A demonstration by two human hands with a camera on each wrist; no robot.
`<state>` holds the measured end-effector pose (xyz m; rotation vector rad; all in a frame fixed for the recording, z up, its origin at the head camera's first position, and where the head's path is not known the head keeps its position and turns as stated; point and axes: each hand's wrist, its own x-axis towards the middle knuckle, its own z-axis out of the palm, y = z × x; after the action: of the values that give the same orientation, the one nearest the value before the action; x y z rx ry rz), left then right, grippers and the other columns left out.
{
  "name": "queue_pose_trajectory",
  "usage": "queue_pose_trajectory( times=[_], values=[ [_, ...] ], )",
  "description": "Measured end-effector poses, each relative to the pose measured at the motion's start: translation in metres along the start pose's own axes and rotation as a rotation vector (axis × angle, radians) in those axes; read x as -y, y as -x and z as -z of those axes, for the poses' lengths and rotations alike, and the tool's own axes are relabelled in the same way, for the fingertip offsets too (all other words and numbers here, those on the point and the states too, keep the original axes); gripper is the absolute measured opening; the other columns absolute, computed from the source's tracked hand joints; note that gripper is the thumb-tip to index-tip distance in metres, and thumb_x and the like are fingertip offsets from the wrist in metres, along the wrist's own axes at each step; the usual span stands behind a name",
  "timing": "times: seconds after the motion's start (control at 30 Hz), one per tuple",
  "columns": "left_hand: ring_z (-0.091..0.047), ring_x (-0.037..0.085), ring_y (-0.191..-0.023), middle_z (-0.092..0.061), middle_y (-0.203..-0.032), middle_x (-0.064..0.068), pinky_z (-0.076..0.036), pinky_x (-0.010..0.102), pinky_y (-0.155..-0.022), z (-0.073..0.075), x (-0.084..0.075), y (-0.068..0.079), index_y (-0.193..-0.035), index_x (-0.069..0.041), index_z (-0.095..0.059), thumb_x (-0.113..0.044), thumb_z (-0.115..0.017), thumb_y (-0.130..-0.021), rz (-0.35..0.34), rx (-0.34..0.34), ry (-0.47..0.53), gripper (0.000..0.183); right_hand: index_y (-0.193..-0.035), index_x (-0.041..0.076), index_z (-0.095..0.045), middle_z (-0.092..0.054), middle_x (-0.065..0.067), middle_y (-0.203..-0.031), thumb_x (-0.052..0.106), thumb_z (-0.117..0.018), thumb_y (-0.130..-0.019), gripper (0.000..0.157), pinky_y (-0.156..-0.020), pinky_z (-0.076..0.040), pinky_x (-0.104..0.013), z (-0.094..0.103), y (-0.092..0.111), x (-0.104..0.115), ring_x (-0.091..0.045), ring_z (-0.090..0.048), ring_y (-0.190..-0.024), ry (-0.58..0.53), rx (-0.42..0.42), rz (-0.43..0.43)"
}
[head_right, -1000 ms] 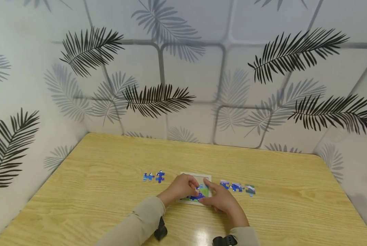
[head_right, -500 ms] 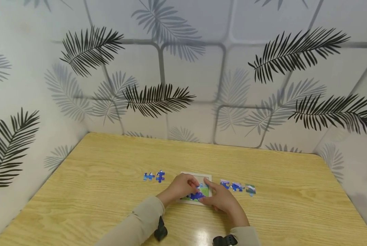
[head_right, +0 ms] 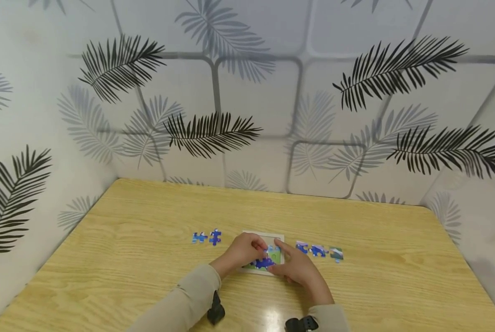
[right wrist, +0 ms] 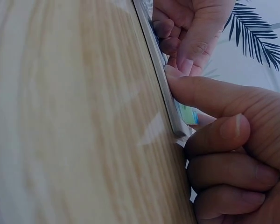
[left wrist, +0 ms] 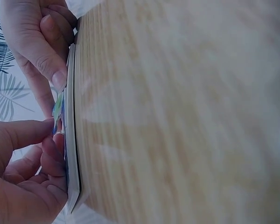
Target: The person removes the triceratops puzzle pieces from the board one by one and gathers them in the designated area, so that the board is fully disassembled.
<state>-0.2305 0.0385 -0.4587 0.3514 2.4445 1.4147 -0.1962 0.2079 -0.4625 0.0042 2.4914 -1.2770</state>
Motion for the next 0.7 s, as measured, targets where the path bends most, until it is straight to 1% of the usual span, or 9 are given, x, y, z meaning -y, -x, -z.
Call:
queue_pose_trajectory(
  times=[0.03, 0.1, 0.17, 0.23, 0.27, 0.37, 0.47, 0.6, 0.7],
  values=[
    [-0.05, 0.007, -0.058, -0.057, -0.066, -0.002, -0.042, 0.018, -0.054, 0.0, 0.0002, -0.0003, -0.083, -0.002, -0.066, 0.001, -0.069, -0.08, -0.001, 0.0, 0.004, 0.006, -0.147, 0.016, -0.035, -0.044, 0.0, -0.051, 0.022, -0.078, -0.078, 0.082, -0.043, -0.03, -0.024, -0.0002, 0.0, 0.0001, -0.009, -0.033, -0.038, -0.006, -0.001, 0.0],
    [-0.05, 0.007, -0.058, -0.057, -0.066, -0.002, -0.043, 0.018, -0.054, -0.0006, 0.0011, -0.0016, -0.083, -0.003, -0.067, 0.001, -0.069, -0.08, -0.002, -0.001, 0.005, 0.006, -0.147, 0.015, -0.036, -0.053, 0.0, -0.057, 0.021, -0.078, -0.078, 0.081, -0.043, -0.03, -0.025, -0.0009, 0.0001, 0.0001, -0.009, -0.033, -0.038, -0.014, -0.009, 0.006],
    [-0.05, 0.007, -0.057, -0.057, -0.065, -0.003, -0.043, 0.018, -0.054, -0.0007, 0.0012, -0.0026, -0.082, -0.003, -0.067, 0.002, -0.07, -0.08, 0.002, -0.003, 0.006, 0.006, -0.146, 0.015, -0.037, -0.062, -0.005, -0.07, 0.02, -0.079, -0.077, 0.081, -0.043, -0.031, -0.025, -0.0015, -0.0002, 0.0, -0.01, -0.033, -0.038, -0.025, -0.016, 0.005],
    [-0.05, 0.007, -0.056, -0.057, -0.064, -0.003, -0.043, 0.018, -0.053, -0.0005, 0.0013, -0.0031, -0.081, -0.003, -0.067, 0.002, -0.07, -0.079, 0.002, -0.006, 0.005, 0.006, -0.146, 0.015, -0.038, -0.067, -0.012, -0.088, 0.019, -0.079, -0.077, 0.081, -0.043, -0.032, -0.025, -0.002, -0.0003, -0.0001, -0.01, -0.034, -0.038, -0.032, -0.022, 0.006],
    [-0.05, 0.007, -0.056, -0.057, -0.063, -0.003, -0.042, 0.018, -0.053, -0.0005, 0.0011, -0.0035, -0.081, -0.003, -0.067, 0.002, -0.07, -0.08, 0.002, -0.008, 0.004, 0.006, -0.146, 0.015, -0.038, -0.067, -0.015, -0.094, 0.019, -0.079, -0.076, 0.081, -0.043, -0.032, -0.026, -0.0022, -0.0004, -0.0002, -0.01, -0.034, -0.038, -0.033, -0.024, 0.004],
    [-0.05, 0.007, -0.055, -0.057, -0.062, -0.004, -0.042, 0.018, -0.052, -0.0003, 0.0003, -0.003, -0.079, -0.004, -0.068, 0.001, -0.071, -0.079, -0.002, -0.02, 0.007, 0.006, -0.145, 0.015, -0.039, -0.064, -0.019, -0.104, 0.019, -0.08, -0.076, 0.081, -0.043, -0.032, -0.026, -0.0026, -0.0004, -0.0003, -0.01, -0.034, -0.038, -0.03, -0.032, -0.002],
    [-0.05, 0.006, -0.054, -0.058, -0.062, -0.004, -0.041, 0.018, -0.052, -0.0006, -0.0001, -0.0029, -0.077, -0.004, -0.069, 0.001, -0.072, -0.079, -0.003, -0.037, 0.012, 0.006, -0.145, 0.015, -0.039, -0.065, -0.02, -0.104, 0.019, -0.08, -0.076, 0.081, -0.043, -0.032, -0.026, -0.0024, 0.0001, -0.0001, -0.01, -0.034, -0.038, -0.029, -0.033, -0.001],
    [-0.051, 0.007, -0.055, -0.059, -0.062, -0.004, -0.042, 0.019, -0.053, -0.0011, -0.0003, -0.0035, -0.076, -0.005, -0.07, 0.0, -0.072, -0.078, 0.011, -0.051, 0.012, 0.006, -0.145, 0.016, -0.039, -0.063, -0.021, -0.109, 0.02, -0.079, -0.076, 0.08, -0.043, -0.032, -0.026, -0.0018, 0.0014, 0.0011, -0.011, -0.033, -0.038, -0.03, -0.032, 0.0],
    [-0.051, 0.007, -0.055, -0.06, -0.062, -0.003, -0.042, 0.019, -0.053, -0.001, -0.0006, -0.0037, -0.075, -0.006, -0.07, -0.001, -0.073, -0.078, 0.021, -0.055, 0.012, 0.007, -0.146, 0.016, -0.038, -0.065, -0.018, -0.103, 0.021, -0.079, -0.077, 0.08, -0.043, -0.031, -0.026, -0.0012, 0.0013, 0.001, -0.011, -0.033, -0.037, -0.022, -0.026, -0.006]
  ],
)
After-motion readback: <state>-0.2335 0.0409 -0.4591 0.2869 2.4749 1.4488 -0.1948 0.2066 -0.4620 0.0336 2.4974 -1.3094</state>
